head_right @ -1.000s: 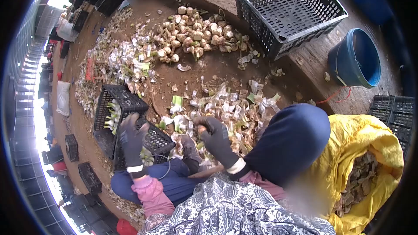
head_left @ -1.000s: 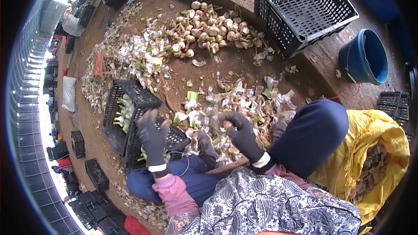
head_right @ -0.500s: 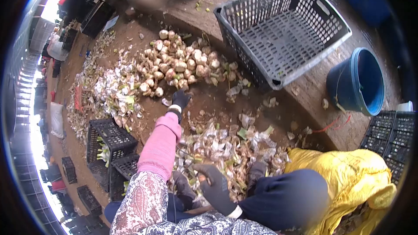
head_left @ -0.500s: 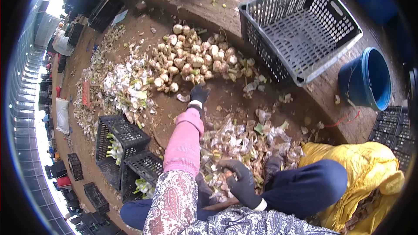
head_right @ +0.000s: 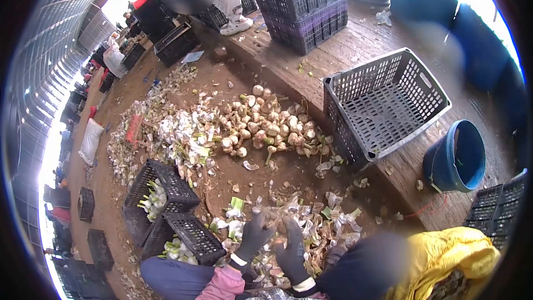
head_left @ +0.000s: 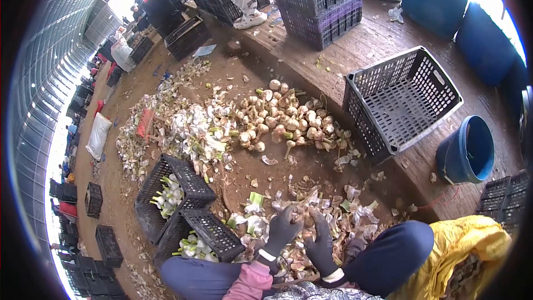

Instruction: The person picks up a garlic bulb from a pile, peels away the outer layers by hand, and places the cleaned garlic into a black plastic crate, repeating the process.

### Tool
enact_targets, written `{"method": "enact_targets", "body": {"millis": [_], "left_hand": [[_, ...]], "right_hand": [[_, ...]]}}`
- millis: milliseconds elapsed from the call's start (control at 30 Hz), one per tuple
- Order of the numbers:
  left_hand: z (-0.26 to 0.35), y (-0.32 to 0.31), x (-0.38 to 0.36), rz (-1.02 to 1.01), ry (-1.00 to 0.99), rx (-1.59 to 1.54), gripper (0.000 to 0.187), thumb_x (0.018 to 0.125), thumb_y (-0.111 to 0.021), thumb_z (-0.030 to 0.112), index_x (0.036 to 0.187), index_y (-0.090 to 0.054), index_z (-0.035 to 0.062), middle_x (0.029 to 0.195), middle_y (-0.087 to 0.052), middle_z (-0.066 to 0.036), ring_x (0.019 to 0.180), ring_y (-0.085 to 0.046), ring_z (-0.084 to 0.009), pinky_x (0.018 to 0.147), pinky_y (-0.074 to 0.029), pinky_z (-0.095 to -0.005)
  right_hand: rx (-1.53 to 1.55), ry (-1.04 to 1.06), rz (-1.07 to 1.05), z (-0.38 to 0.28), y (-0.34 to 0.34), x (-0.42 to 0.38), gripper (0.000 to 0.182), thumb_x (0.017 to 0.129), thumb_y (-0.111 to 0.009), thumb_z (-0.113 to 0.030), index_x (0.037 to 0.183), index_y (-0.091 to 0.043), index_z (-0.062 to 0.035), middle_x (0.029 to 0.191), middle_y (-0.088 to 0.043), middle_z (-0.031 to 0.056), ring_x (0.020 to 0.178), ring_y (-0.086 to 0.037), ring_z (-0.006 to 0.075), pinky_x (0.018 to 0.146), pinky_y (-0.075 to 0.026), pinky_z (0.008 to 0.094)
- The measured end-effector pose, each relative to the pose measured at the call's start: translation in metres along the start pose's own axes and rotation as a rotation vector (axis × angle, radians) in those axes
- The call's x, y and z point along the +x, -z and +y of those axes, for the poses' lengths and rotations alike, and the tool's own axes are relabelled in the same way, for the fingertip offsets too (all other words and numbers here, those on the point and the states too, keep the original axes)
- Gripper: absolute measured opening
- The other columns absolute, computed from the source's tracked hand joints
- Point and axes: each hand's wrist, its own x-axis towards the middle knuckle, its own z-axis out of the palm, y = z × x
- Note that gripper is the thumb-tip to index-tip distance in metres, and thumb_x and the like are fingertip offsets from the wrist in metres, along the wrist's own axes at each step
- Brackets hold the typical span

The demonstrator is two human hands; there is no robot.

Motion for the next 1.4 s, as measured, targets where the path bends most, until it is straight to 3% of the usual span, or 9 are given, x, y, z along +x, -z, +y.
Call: {"method": "enact_targets", "body": {"millis": [167,333,433,467,667,800,1133,1300,1400], "left_hand": [[0.015,0.045,-0.045,-0.023,0.219,-0.678,0.030,0.083,-0.070,0.018,0.108,-0.062,0.0037,0.074,-0.067,-0.009,0.060,-0.061,-0.0110,0.054,-0.048,-0.0303],[0.008,0.056,-0.064,-0.046,0.086,-0.447,0.030,0.086,-0.069,0.014,0.112,-0.060,0.0013,0.083,-0.067,-0.002,0.068,-0.060,-0.0062,0.057,-0.048,-0.0245],[0.047,0.063,-0.082,-0.013,0.078,-0.825,0.032,0.091,-0.066,0.013,0.119,-0.058,0.0009,0.088,-0.067,-0.003,0.075,-0.063,-0.0086,0.065,-0.052,-0.0248],[0.036,0.065,-0.086,-0.107,0.044,-1.048,0.042,0.094,-0.064,0.010,0.131,-0.050,-0.0037,0.112,-0.064,-0.010,0.095,-0.065,-0.0119,0.075,-0.053,-0.0236],[0.019,0.054,-0.095,0.112,-0.138,-0.630,0.049,0.099,-0.057,0.011,0.144,-0.038,0.0025,0.124,-0.057,-0.010,0.096,-0.058,-0.0125,0.086,-0.051,-0.0288],[0.007,0.033,-0.111,-0.047,-0.157,-0.687,0.071,0.098,-0.062,0.018,0.154,-0.022,0.0006,0.154,-0.036,-0.019,0.142,-0.036,-0.0229,0.110,-0.036,-0.0331],[0.032,0.042,-0.116,0.116,0.048,-0.876,0.072,0.083,-0.079,0.017,0.143,-0.043,0.0008,0.137,-0.055,-0.013,0.116,-0.057,-0.0194,0.100,-0.047,-0.0324],[0.028,0.035,-0.122,0.284,-0.203,-0.398,0.064,0.082,-0.080,0.021,0.135,-0.050,0.0018,0.125,-0.057,-0.009,0.107,-0.056,-0.0157,0.092,-0.048,-0.0301],[0.032,0.041,-0.123,0.183,-0.061,-0.606,0.070,0.080,-0.083,0.022,0.138,-0.048,0.0002,0.127,-0.060,-0.015,0.117,-0.058,-0.0206,0.099,-0.047,-0.0339]], "right_hand": [[0.319,-0.017,-0.331,-0.025,0.001,-0.007,0.062,0.074,-0.060,0.006,0.134,-0.058,-0.0078,0.134,-0.057,0.0141,0.126,-0.054,0.0262,0.106,-0.044,0.0375],[0.435,-0.183,-0.472,-0.020,-0.011,-0.025,0.052,0.084,-0.066,0.000,0.135,-0.057,-0.0047,0.132,-0.059,0.0067,0.116,-0.057,0.0145,0.096,-0.050,0.0307],[0.810,-0.227,-0.539,-0.002,-0.017,-0.029,0.046,0.088,-0.067,-0.005,0.133,-0.057,-0.0005,0.124,-0.063,0.0049,0.110,-0.060,0.0130,0.093,-0.050,0.0306],[0.765,-0.284,-0.503,-0.001,-0.016,-0.030,0.042,0.091,-0.065,-0.011,0.131,-0.058,0.0025,0.119,-0.065,0.0065,0.107,-0.061,0.0133,0.091,-0.050,0.0302],[0.769,-0.154,-0.374,-0.033,-0.006,-0.035,0.038,0.099,-0.061,-0.023,0.128,-0.059,0.0013,0.114,-0.067,0.0062,0.104,-0.061,0.0118,0.089,-0.048,0.0279],[0.499,-0.048,-0.344,-0.019,-0.006,-0.036,0.037,0.104,-0.052,-0.028,0.123,-0.061,0.0024,0.111,-0.067,0.0060,0.102,-0.060,0.0120,0.088,-0.047,0.0268],[0.751,-0.279,-0.318,-0.007,-0.004,-0.033,0.026,0.098,-0.065,-0.015,0.119,-0.064,-0.0010,0.102,-0.069,0.0020,0.091,-0.066,0.0109,0.072,-0.054,0.0238],[0.627,-0.224,-0.279,0.026,-0.004,-0.035,0.017,0.097,-0.060,-0.009,0.111,-0.065,-0.0002,0.094,-0.068,0.0016,0.081,-0.063,0.0095,0.070,-0.051,0.0247],[0.697,-0.301,-0.252,0.009,-0.006,-0.031,0.017,0.095,-0.059,-0.003,0.110,-0.065,0.0007,0.093,-0.067,0.0020,0.079,-0.061,0.0096,0.070,-0.050,0.0254]]}}
